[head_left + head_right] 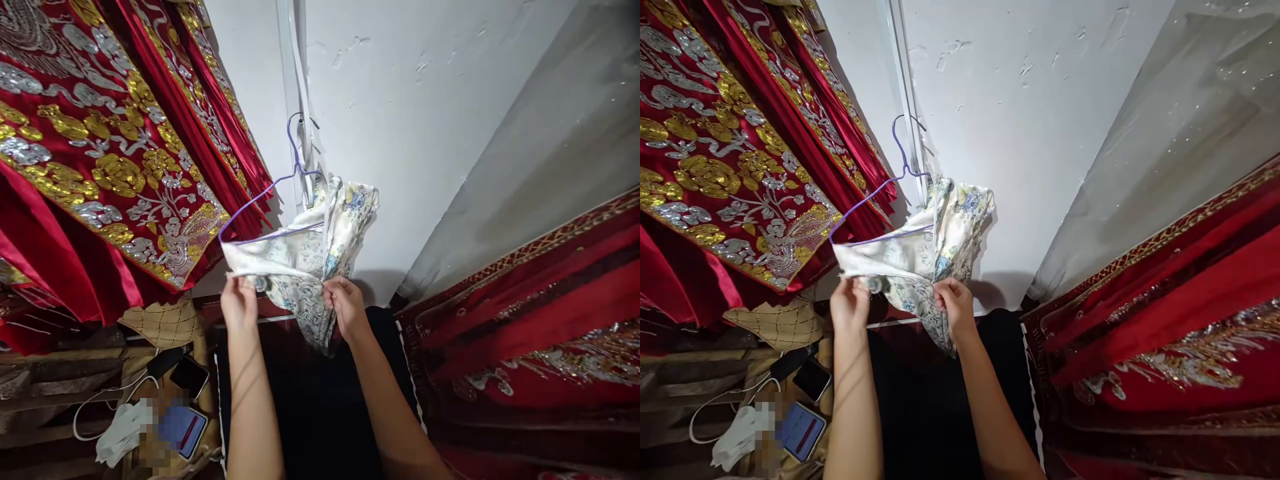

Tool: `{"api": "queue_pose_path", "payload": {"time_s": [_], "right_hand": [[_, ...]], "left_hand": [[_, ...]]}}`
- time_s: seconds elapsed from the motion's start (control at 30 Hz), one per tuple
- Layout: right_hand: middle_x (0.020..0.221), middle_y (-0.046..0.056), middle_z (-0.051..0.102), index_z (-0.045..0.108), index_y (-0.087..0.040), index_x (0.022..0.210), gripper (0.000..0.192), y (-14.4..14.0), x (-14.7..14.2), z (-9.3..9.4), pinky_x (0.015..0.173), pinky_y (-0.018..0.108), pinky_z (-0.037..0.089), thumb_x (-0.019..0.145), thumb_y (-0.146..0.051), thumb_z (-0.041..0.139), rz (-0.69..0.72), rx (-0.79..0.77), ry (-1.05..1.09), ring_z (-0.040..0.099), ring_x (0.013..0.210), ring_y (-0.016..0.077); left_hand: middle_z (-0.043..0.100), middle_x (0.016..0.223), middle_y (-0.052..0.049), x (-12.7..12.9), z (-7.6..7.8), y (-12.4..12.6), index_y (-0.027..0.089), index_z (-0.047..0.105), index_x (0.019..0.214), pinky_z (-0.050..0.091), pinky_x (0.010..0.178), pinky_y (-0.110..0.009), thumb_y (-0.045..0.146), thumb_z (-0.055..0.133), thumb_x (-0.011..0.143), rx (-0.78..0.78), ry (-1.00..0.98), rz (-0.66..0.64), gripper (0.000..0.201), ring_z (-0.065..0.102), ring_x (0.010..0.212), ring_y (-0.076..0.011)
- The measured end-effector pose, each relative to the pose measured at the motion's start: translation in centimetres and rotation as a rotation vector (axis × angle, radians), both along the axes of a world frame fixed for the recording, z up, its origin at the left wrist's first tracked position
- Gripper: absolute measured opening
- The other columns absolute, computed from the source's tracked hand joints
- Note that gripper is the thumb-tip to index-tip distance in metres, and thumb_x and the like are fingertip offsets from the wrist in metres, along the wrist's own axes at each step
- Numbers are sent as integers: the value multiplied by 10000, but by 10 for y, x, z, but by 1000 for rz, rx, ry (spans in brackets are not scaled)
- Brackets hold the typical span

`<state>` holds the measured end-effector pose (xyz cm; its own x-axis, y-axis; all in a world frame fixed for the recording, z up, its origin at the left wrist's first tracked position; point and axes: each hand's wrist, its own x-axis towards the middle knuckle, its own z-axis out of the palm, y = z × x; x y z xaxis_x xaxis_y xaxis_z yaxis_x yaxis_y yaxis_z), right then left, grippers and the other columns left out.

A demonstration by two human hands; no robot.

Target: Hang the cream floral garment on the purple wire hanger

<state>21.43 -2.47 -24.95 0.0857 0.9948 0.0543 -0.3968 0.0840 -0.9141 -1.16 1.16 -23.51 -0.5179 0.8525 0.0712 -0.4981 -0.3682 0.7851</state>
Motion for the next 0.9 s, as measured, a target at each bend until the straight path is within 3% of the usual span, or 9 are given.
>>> {"api": "queue_pose_path", "payload": {"time_s": [0.13, 0.23, 0.33, 0.4, 0.57, 0.67, 0.77, 0.83, 0.9], "right_hand": [[570, -28, 475, 520, -211, 637, 258, 1, 24, -1, 511, 277, 331, 806, -326, 679, 89, -22, -179, 390, 524, 117], [782, 26, 628, 631, -208, 823, 166, -3, 35, -1, 650, 313, 464, 819, -361, 693, 66, 55, -460, 565, 711, 178], [1175, 69, 655, 609, -244, 1164, 414, -7, 29, 7, 919, 379, 507, 779, -315, 743, 164, 269, -580, 618, 1060, 247], [1150, 58, 664, 575, -250, 1202, 464, -9, 20, 16, 951, 385, 507, 765, -246, 732, 245, 362, -603, 631, 1035, 240], [831, 25, 661, 634, -207, 896, 102, 0, 13, 53, 747, 327, 515, 846, -183, 549, 350, 411, -690, 612, 773, 197], [761, 26, 677, 682, -185, 823, 122, 22, 29, 82, 649, 302, 494, 813, -182, 560, 335, 379, -720, 617, 702, 194], [980, 61, 744, 748, -184, 964, 262, 61, 43, 107, 814, 333, 528, 757, -143, 593, 120, 528, -691, 683, 930, 237], [1134, 78, 735, 744, -196, 1075, 347, 89, 47, 114, 926, 366, 509, 757, -155, 611, -36, 604, -699, 666, 1077, 251], [1124, 90, 744, 748, -183, 1062, 293, 112, 51, 112, 936, 381, 503, 798, -216, 626, -47, 559, -758, 671, 1066, 253]], "left_hand": [[731, 895, -74, 58, -24, -18, 149, 671, 918, 546, 851, -274, 254, 678, 837, -117, -56, -65, 132, 701, 886, -163], [731, 1025, -94, 86, -6, -31, 161, 683, 1008, 538, 890, -306, 392, 716, 841, -11, 25, -205, 287, 696, 955, -194], [702, 1056, -92, 103, 22, -46, 180, 686, 1001, 531, 884, -324, 464, 670, 890, 94, 294, -324, 305, 674, 974, -214], [674, 1040, -91, 108, 38, -53, 185, 690, 930, 519, 896, -329, 445, 652, 914, 143, 551, -322, 263, 650, 986, -221], [596, 1269, -103, 93, 55, -50, 232, 699, 1040, 398, 1106, -378, 413, 627, 934, 222, 858, -151, 222, 540, 1255, -259], [663, 1205, -84, 74, 48, -43, 247, 658, 1184, 463, 1028, -360, 457, 533, 972, 146, 913, -470, 323, 607, 1168, -251], [704, 879, -47, 55, 33, -42, 200, 694, 916, 521, 790, -310, 482, 540, 948, 46, 1111, -754, 323, 659, 874, -238], [692, 807, -33, 40, 26, -43, 202, 664, 856, 493, 712, -286, 433, 580, 919, 2, 1280, -730, 253, 641, 783, -225], [679, 783, -28, 20, 23, -43, 217, 626, 912, 455, 673, -272, 349, 582, 906, -92, 1458, -612, 139, 626, 730, -217]]}}
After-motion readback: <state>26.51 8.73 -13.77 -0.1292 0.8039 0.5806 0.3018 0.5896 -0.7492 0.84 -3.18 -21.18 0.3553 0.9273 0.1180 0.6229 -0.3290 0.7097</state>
